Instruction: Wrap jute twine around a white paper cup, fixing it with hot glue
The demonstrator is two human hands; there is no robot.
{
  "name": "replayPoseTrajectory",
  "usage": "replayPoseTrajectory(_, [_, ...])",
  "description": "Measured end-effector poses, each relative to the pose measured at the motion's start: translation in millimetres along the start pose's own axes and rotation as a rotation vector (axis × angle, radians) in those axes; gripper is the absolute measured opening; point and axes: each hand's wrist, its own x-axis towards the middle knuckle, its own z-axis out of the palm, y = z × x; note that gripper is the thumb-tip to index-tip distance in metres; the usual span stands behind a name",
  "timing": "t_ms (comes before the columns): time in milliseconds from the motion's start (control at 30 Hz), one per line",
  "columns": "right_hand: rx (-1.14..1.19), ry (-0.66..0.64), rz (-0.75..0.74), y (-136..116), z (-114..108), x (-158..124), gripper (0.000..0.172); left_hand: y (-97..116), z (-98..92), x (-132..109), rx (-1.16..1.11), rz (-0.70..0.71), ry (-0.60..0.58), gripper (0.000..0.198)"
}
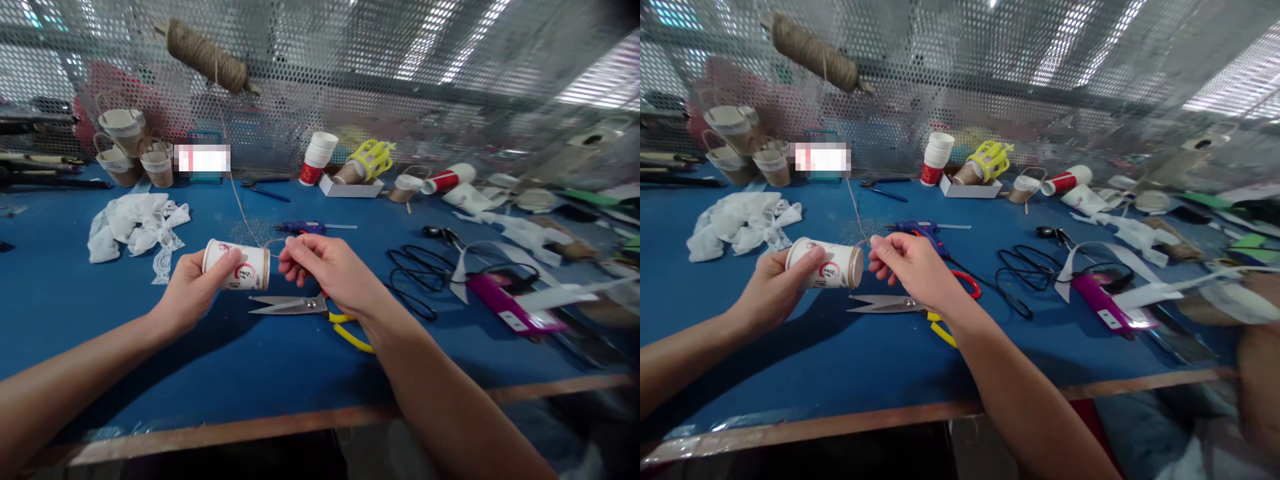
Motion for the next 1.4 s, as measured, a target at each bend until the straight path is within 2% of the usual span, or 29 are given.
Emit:
replayPoseTrajectory(100, [0.107, -0.101, 0.038, 2, 1, -1, 0.03, 4, -1.6, -3, 0.142, 0.08, -0.093, 0.023])
replayPoseTrajectory(200, [0.187, -0.102, 0.057, 4, 2, 1, 0.031, 10, -2.9, -5, 0.259, 0.166, -0.187, 0.013])
replayPoseTrajectory(267, [0.218, -0.092, 0.056, 5, 2, 0, 0.031, 12, -3.6, -4, 0.261, 0.147, -0.26, 0.009])
replayPoseTrajectory(367, [0.177, -0.112, 0.024, 4, 3, -1, 0.034, 13, -4.5, -2, 0.188, 0.022, -0.35, 0.006])
replayPoseTrajectory(433, [0.12, -0.107, -0.004, 3, 3, -1, 0.035, 11, -4.9, 0, 0.12, -0.018, -0.348, 0.009])
replayPoseTrajectory(567, [0.024, 0.057, -0.086, 2, 2, 0, 0.027, 10, -4.7, -1, 0.089, -0.02, -0.301, 0.015])
replayPoseTrajectory(733, [0.072, -0.059, -0.086, 1, 3, -1, 0.019, 12, -3.3, -3, 0.118, -0.037, -0.319, 0.014])
replayPoseTrajectory(867, [0.072, -0.023, -0.128, 1, 5, -2, 0.014, 12, -1.7, -2, 0.103, -0.051, -0.333, 0.014])
replayPoseTrajectory(1133, [-0.137, 0.036, -0.295, 1, 3, -4, 0.015, 9, -2.8, 0, 0.138, -0.098, -0.292, 0.018])
replayPoseTrajectory(1400, [-0.183, 0.059, -0.326, 1, 4, -4, 0.016, 14, -0.3, -1, 0.117, -0.075, -0.318, 0.014])
